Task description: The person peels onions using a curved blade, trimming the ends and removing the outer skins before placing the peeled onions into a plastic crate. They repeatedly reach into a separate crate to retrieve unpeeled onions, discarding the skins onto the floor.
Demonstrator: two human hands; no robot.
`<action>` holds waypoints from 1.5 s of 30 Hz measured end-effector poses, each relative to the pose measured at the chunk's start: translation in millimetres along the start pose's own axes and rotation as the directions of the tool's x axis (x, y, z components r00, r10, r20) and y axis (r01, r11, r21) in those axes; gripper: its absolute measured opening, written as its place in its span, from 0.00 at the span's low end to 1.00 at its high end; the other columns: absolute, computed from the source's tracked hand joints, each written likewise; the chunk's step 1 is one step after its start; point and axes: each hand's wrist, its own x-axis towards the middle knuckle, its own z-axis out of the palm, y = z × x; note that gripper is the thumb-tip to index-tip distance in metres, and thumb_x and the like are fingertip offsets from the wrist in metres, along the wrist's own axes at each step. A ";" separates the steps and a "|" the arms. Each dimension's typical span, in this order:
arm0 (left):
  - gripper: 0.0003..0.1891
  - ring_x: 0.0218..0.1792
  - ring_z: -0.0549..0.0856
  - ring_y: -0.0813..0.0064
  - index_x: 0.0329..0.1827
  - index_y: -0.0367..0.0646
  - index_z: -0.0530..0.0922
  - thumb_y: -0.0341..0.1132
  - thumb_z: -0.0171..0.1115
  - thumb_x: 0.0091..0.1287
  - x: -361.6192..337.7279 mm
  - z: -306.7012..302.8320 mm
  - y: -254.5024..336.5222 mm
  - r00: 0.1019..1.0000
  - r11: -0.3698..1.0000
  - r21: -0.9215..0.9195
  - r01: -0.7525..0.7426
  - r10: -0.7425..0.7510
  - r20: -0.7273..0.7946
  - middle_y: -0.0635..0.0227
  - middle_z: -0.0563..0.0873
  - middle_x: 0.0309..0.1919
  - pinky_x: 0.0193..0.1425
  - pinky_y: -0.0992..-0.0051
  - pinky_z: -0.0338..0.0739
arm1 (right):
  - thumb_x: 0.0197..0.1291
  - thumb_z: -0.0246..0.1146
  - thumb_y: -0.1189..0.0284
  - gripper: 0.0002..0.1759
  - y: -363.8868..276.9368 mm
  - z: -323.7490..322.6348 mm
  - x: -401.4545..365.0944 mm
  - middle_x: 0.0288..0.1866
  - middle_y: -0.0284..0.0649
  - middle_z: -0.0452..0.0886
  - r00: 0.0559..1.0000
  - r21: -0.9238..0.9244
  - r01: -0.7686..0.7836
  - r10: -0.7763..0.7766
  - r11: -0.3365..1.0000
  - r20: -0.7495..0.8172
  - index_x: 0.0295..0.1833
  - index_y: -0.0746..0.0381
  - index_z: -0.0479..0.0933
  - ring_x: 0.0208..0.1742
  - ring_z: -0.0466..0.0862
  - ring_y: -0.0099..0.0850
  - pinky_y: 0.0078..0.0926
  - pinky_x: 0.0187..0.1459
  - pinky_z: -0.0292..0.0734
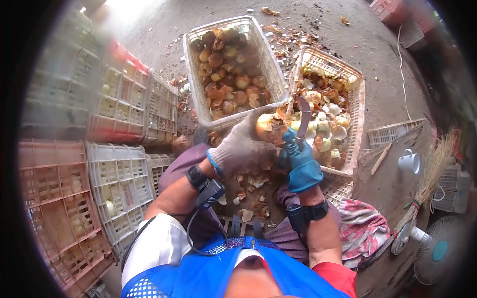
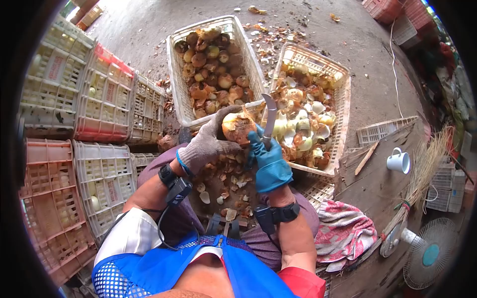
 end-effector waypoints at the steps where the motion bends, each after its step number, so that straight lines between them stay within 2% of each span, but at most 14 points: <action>1: 0.45 0.62 0.82 0.74 0.79 0.42 0.65 0.25 0.80 0.57 -0.6 -1.3 -0.3 1.000 0.998 -0.058 -0.003 0.002 -0.011 0.64 0.80 0.64 0.69 0.71 0.80 | 0.71 0.71 0.53 0.32 -4.0 2.1 -2.4 0.30 0.25 0.81 1.000 -0.060 0.015 -0.015 0.998 0.012 0.73 0.58 0.77 0.26 0.76 0.15 0.20 0.26 0.71; 7: 0.39 0.59 0.86 0.66 0.75 0.42 0.67 0.30 0.79 0.61 0.6 -21.7 -6.2 0.996 0.946 -0.323 0.041 -0.066 -0.067 0.61 0.82 0.61 0.63 0.63 0.88 | 0.77 0.65 0.64 0.21 0.3 4.6 4.3 0.50 0.33 0.91 0.932 -0.366 0.339 -0.362 0.866 0.007 0.68 0.63 0.81 0.38 0.83 0.14 0.20 0.38 0.80; 12: 0.37 0.55 0.86 0.73 0.73 0.39 0.69 0.30 0.78 0.60 -3.8 -17.5 16.9 0.987 0.961 -0.269 0.068 -0.103 -0.120 0.64 0.84 0.56 0.60 0.70 0.85 | 0.66 0.66 0.77 0.21 -0.2 -2.9 6.0 0.54 0.54 0.88 0.729 -0.765 0.550 -0.640 0.334 0.245 0.65 0.58 0.82 0.53 0.88 0.54 0.43 0.54 0.84; 13: 0.38 0.53 0.85 0.77 0.72 0.38 0.70 0.30 0.78 0.59 -6.3 -13.8 24.9 0.986 0.966 -0.249 0.066 -0.101 -0.131 0.66 0.85 0.54 0.58 0.74 0.84 | 0.66 0.67 0.76 0.22 -2.0 -0.3 3.3 0.55 0.53 0.88 0.729 -0.780 0.539 -0.641 0.319 0.241 0.66 0.58 0.82 0.52 0.88 0.52 0.43 0.53 0.84; 16: 0.39 0.53 0.84 0.78 0.76 0.35 0.68 0.31 0.76 0.62 1.1 -25.0 1.4 1.000 0.981 -0.196 0.006 -0.012 -0.026 0.67 0.84 0.56 0.62 0.74 0.80 | 0.69 0.66 0.73 0.22 0.3 -1.9 8.5 0.52 0.52 0.88 0.785 -0.793 0.467 -0.597 0.391 0.167 0.68 0.59 0.81 0.46 0.90 0.46 0.38 0.50 0.85; 19: 0.41 0.57 0.82 0.77 0.77 0.37 0.67 0.31 0.79 0.61 2.4 -18.9 -9.7 0.998 0.983 -0.183 -0.034 0.025 -0.053 0.65 0.83 0.57 0.63 0.73 0.79 | 0.75 0.68 0.67 0.23 -0.7 9.4 4.3 0.38 0.32 0.87 0.926 -0.373 0.352 -0.376 0.858 0.010 0.71 0.60 0.79 0.31 0.77 0.15 0.18 0.35 0.74; 21: 0.41 0.57 0.82 0.77 0.76 0.38 0.67 0.33 0.80 0.62 -1.8 -14.4 -2.8 0.998 0.981 -0.192 0.004 -0.016 -0.059 0.65 0.83 0.58 0.64 0.74 0.79 | 0.76 0.68 0.65 0.23 -14.2 10.8 -0.3 0.35 0.24 0.84 0.974 -0.303 0.224 -0.224 0.926 0.036 0.72 0.60 0.78 0.30 0.71 0.10 0.16 0.31 0.66; 25: 0.39 0.65 0.80 0.76 0.82 0.44 0.62 0.35 0.73 0.71 -1.4 -12.3 -15.3 0.998 0.998 -0.002 -0.067 0.067 0.005 0.62 0.79 0.68 0.68 0.73 0.78 | 0.73 0.70 0.66 0.24 -11.5 9.3 1.1 0.34 0.24 0.84 0.993 -0.217 0.113 -0.114 0.970 0.007 0.71 0.59 0.79 0.26 0.70 0.11 0.15 0.27 0.61; 29: 0.39 0.70 0.79 0.72 0.83 0.45 0.59 0.37 0.70 0.74 -0.6 -15.6 -15.3 0.990 0.845 -0.527 0.093 -0.020 0.143 0.61 0.77 0.72 0.73 0.68 0.77 | 0.70 0.72 0.69 0.27 -21.6 2.1 1.7 0.36 0.24 0.86 0.983 -0.134 0.176 -0.168 0.975 0.067 0.72 0.59 0.79 0.26 0.70 0.10 0.15 0.26 0.62; 33: 0.39 0.70 0.79 0.72 0.82 0.41 0.61 0.38 0.73 0.72 -1.9 -15.6 -8.0 0.992 0.898 -0.439 0.002 0.055 0.117 0.62 0.77 0.71 0.73 0.67 0.78 | 0.70 0.72 0.71 0.27 -20.6 2.7 5.3 0.42 0.24 0.87 0.948 -0.179 0.313 -0.295 0.933 0.119 0.73 0.59 0.78 0.30 0.71 0.09 0.13 0.29 0.62; 34: 0.41 0.66 0.82 0.73 0.82 0.39 0.60 0.35 0.74 0.70 -2.1 -13.7 -7.4 0.994 0.887 -0.461 0.001 0.051 0.100 0.64 0.81 0.67 0.72 0.70 0.78 | 0.71 0.72 0.70 0.28 -36.7 14.0 -7.6 0.50 0.28 0.88 0.954 -0.207 0.298 -0.281 0.932 0.106 0.74 0.61 0.78 0.39 0.78 0.14 0.16 0.38 0.73; 38: 0.43 0.66 0.81 0.74 0.82 0.39 0.61 0.29 0.75 0.66 -5.6 -17.6 5.6 0.994 0.948 -0.317 0.035 -0.001 0.107 0.65 0.81 0.66 0.72 0.71 0.77 | 0.72 0.71 0.66 0.28 -28.7 8.1 1.4 0.64 0.36 0.86 0.928 -0.245 0.367 -0.334 0.898 0.164 0.73 0.66 0.78 0.64 0.81 0.25 0.29 0.68 0.74; 39: 0.43 0.63 0.81 0.75 0.81 0.40 0.63 0.29 0.78 0.63 -2.4 -19.4 -4.0 0.998 0.988 -0.155 -0.003 0.012 0.062 0.66 0.82 0.65 0.69 0.71 0.78 | 0.73 0.69 0.67 0.26 -27.6 6.8 1.3 0.64 0.37 0.87 0.916 -0.314 0.400 -0.363 0.861 0.173 0.72 0.65 0.78 0.62 0.82 0.25 0.29 0.67 0.77; 45: 0.41 0.57 0.83 0.77 0.73 0.40 0.69 0.29 0.82 0.57 -0.4 -17.8 5.9 0.997 0.998 -0.052 -0.030 0.027 -0.066 0.66 0.83 0.60 0.64 0.73 0.81 | 0.74 0.65 0.75 0.19 -25.3 12.6 5.0 0.56 0.43 0.90 0.870 -0.529 0.403 -0.492 0.747 -0.032 0.68 0.63 0.81 0.54 0.89 0.30 0.31 0.55 0.83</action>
